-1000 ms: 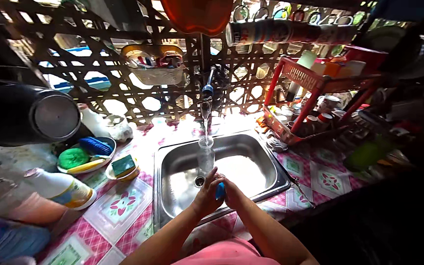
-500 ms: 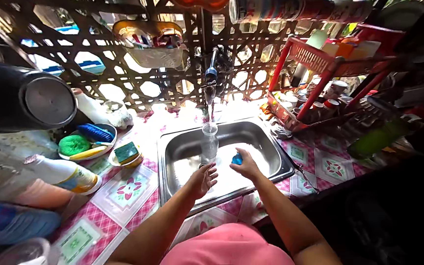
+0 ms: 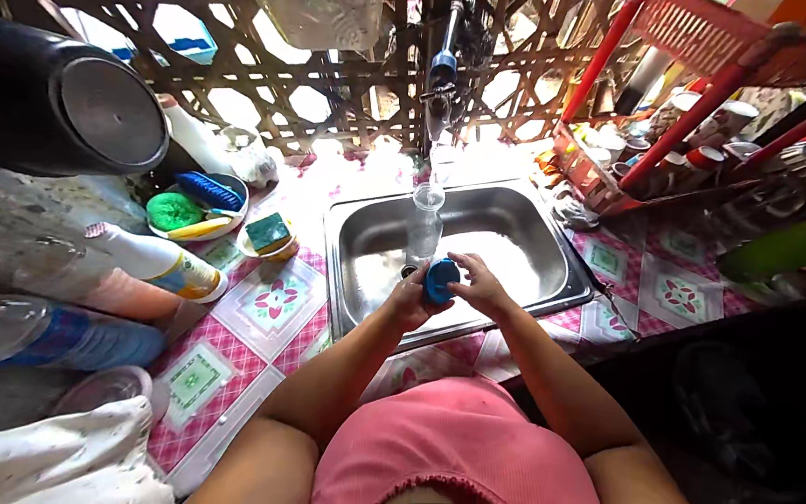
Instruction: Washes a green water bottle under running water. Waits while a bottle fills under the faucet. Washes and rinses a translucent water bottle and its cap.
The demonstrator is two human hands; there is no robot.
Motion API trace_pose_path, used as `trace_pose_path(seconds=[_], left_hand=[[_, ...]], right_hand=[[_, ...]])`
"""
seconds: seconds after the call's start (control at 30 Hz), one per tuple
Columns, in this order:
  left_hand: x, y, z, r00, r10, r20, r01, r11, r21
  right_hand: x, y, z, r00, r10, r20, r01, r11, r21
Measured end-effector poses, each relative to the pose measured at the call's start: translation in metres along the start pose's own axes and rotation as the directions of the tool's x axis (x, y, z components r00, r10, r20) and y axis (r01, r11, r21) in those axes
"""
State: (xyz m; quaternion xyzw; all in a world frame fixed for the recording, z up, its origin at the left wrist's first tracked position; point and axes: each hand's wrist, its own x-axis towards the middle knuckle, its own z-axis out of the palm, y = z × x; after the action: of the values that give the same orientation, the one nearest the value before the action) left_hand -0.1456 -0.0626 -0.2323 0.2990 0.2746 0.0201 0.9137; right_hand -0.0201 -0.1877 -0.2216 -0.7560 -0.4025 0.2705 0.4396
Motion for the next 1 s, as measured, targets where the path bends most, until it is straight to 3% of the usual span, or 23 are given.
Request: trace_pose_path(seconds=[0.3, 0.47, 0.57, 0.67, 0.73, 0.83, 1.0], left_hand=[[0.005, -0.005, 0.006, 0.996, 0.070, -0.059, -0.063, 0.991, 0.117], [0.007, -0.007, 0.007, 0.989, 0.091, -0.119, -0.067, 0.979, 0.193], [0.012, -0.010, 0.007, 0.983, 0.056, -0.176, -0.030, 0.988, 0.151], [0.015, -0.006, 0.005, 0.973, -0.009, -0.231, 0.015, 1.000, 0.024], [0.014, -0.003, 0.004, 0.980, -0.012, -0.200, 0.015, 1.000, 0.018], [0.014, 0.001, -0.004, 0.994, 0.001, -0.111, 0.003, 0.999, 0.032], [0.016, 0.013, -0.016, 0.985, 0.162, -0.064, -0.157, 0.984, 0.080]], right_hand=[[-0.006, 0.016, 0.014, 0.955, -0.216, -0.201, 0.217, 0.976, -0.017], [-0.010, 0.023, 0.024, 0.942, -0.199, -0.269, 0.199, 0.980, -0.027], [-0.012, 0.026, 0.028, 0.952, -0.169, -0.256, 0.162, 0.986, -0.048], [-0.018, 0.031, 0.040, 0.888, -0.392, -0.240, 0.339, 0.911, -0.234], [-0.019, 0.031, 0.040, 0.861, -0.461, -0.215, 0.399, 0.874, -0.277], [-0.026, 0.025, 0.033, 0.902, -0.400, -0.164, 0.352, 0.900, -0.258], [-0.031, 0.038, 0.025, 0.931, -0.338, -0.141, 0.282, 0.907, -0.312]])
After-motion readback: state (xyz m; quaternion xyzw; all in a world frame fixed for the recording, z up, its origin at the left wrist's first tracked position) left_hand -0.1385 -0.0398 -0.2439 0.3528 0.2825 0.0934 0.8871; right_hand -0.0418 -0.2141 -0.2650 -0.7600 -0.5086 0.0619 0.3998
